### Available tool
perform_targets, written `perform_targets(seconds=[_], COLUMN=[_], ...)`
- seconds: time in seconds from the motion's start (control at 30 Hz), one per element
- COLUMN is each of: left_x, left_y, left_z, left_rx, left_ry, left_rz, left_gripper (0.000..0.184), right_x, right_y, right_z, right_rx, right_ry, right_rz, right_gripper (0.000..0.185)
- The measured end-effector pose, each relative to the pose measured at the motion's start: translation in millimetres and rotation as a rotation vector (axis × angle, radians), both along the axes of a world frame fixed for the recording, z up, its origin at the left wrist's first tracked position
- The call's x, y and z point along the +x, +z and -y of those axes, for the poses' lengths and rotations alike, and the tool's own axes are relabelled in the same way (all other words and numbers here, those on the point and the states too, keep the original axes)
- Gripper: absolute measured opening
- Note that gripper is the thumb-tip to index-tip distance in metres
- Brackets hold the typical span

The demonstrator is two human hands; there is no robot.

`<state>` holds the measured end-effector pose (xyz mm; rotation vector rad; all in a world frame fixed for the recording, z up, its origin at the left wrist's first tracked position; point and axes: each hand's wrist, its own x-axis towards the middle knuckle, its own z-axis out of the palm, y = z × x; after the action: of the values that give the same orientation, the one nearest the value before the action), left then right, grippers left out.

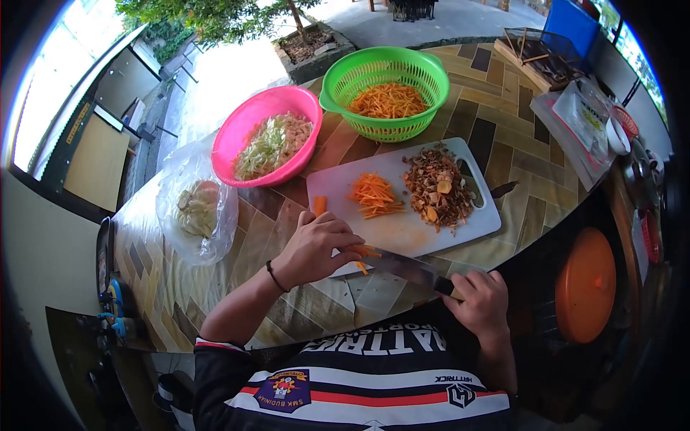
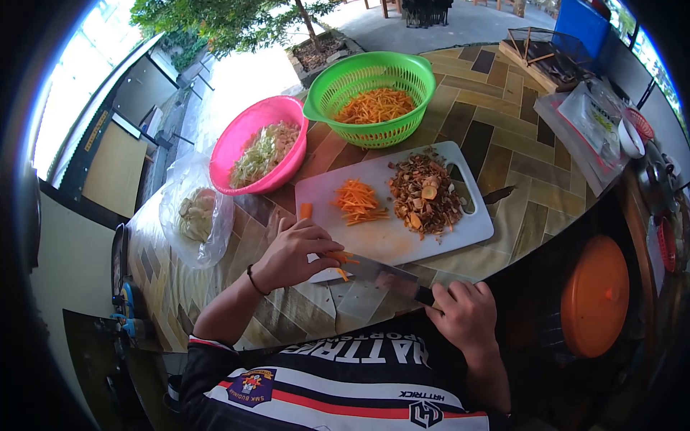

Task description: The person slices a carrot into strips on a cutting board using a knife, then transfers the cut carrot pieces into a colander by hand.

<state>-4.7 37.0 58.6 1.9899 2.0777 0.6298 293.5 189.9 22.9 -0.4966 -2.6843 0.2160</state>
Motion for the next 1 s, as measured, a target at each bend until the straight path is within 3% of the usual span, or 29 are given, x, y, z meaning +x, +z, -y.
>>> perform_targets(seconds=[0.17, 0.37, 0.57, 1.0], left_x=[-5.6, 1.5, 3.9, -12.1], left_y=[-8.4, -17.2, -16.2, -20.8], left_z=[-5.7, -11.3, -14.9, -9.4], left_rx=[-0.082, 0.072, 0.178, 0.071], left_ry=[-0.019, -0.057, -0.046, 0.117], left_rz=[0.076, -0.092, -0.163, -0.054], left_gripper=[0.019, 0.012, 0.016, 0.011], right_x=[5.8, 10.8, 10.5, 27.6], right_y=[9.7, 18.3, 25.1, 27.0], right_z=[-1.6, -2.0, -4.2, -5.0], right_rx=[0.051, 0.082, 0.116, 0.023], right_ry=[0.044, 0.028, 0.019, 0.010], right_rz=[0.043, 0.096, 0.092, 0.103], right_gripper=[0.035, 0.035, 0.036, 0.036])
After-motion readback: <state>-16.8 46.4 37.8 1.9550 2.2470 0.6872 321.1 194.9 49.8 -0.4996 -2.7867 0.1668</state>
